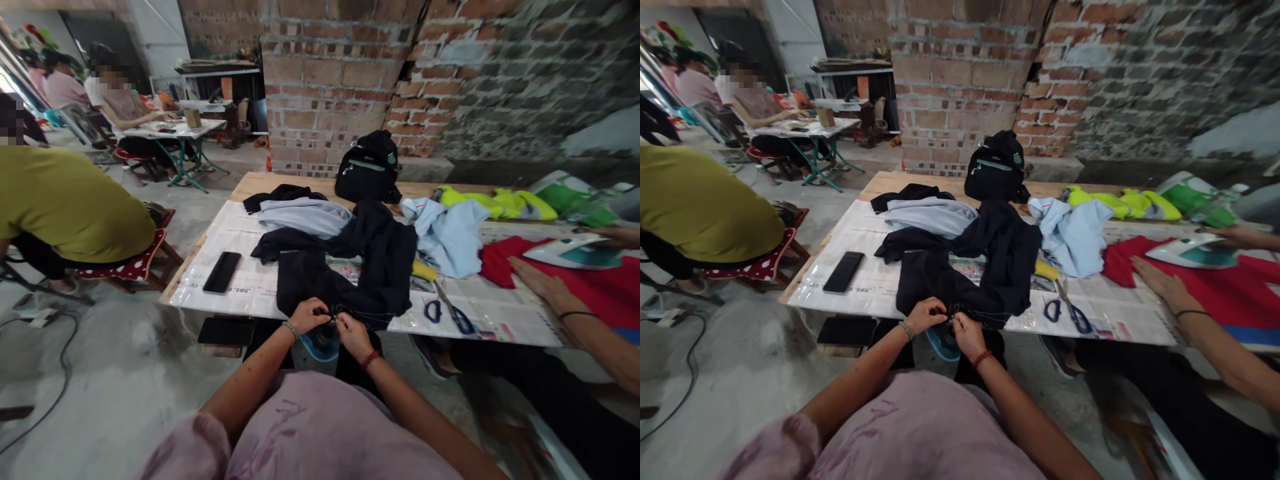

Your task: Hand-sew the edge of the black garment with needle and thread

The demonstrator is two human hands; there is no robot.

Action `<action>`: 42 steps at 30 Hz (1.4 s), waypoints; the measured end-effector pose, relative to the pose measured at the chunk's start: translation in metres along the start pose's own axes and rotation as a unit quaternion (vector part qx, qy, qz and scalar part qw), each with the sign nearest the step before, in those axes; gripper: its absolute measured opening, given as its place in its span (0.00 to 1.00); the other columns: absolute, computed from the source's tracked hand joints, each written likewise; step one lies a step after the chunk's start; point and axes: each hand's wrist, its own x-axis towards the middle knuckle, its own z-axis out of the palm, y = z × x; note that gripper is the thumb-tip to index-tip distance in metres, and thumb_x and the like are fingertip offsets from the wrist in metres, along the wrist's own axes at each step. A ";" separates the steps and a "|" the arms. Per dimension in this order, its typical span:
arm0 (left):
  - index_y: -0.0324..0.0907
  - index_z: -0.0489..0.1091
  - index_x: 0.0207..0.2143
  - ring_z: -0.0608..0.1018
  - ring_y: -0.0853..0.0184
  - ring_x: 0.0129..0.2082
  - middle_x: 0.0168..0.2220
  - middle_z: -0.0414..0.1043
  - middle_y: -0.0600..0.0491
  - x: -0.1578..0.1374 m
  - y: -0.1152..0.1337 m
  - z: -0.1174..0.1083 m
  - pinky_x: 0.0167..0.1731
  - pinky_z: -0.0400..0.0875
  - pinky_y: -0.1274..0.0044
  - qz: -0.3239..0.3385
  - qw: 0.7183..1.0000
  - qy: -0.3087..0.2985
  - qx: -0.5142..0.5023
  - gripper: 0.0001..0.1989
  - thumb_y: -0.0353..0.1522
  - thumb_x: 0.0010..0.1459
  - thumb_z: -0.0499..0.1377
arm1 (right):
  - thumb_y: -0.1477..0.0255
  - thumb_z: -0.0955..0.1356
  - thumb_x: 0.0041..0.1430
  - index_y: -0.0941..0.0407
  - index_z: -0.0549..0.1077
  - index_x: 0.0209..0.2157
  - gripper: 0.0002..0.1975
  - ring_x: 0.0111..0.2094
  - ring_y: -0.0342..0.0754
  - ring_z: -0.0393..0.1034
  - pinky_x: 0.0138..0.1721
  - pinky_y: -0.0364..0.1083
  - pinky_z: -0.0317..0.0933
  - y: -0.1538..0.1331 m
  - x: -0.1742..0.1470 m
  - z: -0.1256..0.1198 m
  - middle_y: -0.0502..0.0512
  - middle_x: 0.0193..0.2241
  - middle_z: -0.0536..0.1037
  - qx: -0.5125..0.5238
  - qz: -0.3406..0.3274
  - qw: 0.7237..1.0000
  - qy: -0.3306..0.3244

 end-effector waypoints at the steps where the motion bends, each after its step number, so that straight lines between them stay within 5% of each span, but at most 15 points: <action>1: 0.39 0.72 0.29 0.69 0.75 0.26 0.30 0.68 0.55 0.000 0.001 0.000 0.29 0.65 0.82 -0.003 1.000 -0.011 0.012 0.07 0.30 0.43 0.61 | 0.66 0.57 0.53 0.55 0.67 0.24 0.12 0.21 0.42 0.62 0.22 0.38 0.52 -0.001 0.000 0.000 0.49 0.18 0.69 0.000 -0.003 1.000 0.002; 11: 0.40 0.71 0.32 0.67 0.76 0.24 0.32 0.67 0.56 0.001 0.002 0.001 0.26 0.64 0.83 0.002 0.996 -0.047 0.078 0.11 0.29 0.42 0.60 | 0.67 0.58 0.52 0.55 0.67 0.25 0.11 0.19 0.41 0.62 0.21 0.39 0.53 -0.004 -0.002 0.005 0.49 0.16 0.68 0.039 0.031 0.999 0.008; 18: 0.40 0.71 0.28 0.67 0.75 0.24 0.28 0.67 0.56 -0.001 -0.001 0.010 0.26 0.63 0.83 0.016 0.995 -0.004 0.098 0.05 0.30 0.45 0.59 | 0.66 0.58 0.52 0.55 0.63 0.21 0.11 0.17 0.40 0.60 0.20 0.38 0.53 -0.009 -0.004 0.003 0.47 0.14 0.66 0.050 0.051 0.997 0.011; 27: 0.40 0.69 0.34 0.65 0.76 0.23 0.33 0.67 0.55 -0.003 0.004 0.010 0.25 0.63 0.83 0.023 0.996 0.019 0.085 0.13 0.28 0.42 0.59 | 0.66 0.58 0.51 0.56 0.64 0.24 0.10 0.13 0.39 0.60 0.16 0.39 0.53 -0.010 -0.005 0.007 0.46 0.15 0.66 0.107 0.086 0.990 0.005; 42: 0.39 0.70 0.29 0.71 0.70 0.32 0.30 0.68 0.52 -0.007 -0.005 0.015 0.34 0.68 0.79 0.133 0.981 0.059 0.127 0.06 0.27 0.46 0.55 | 0.66 0.60 0.47 0.58 0.64 0.23 0.09 0.09 0.35 0.55 0.11 0.37 0.45 -0.018 0.000 0.016 0.43 0.13 0.65 0.308 0.163 0.937 0.021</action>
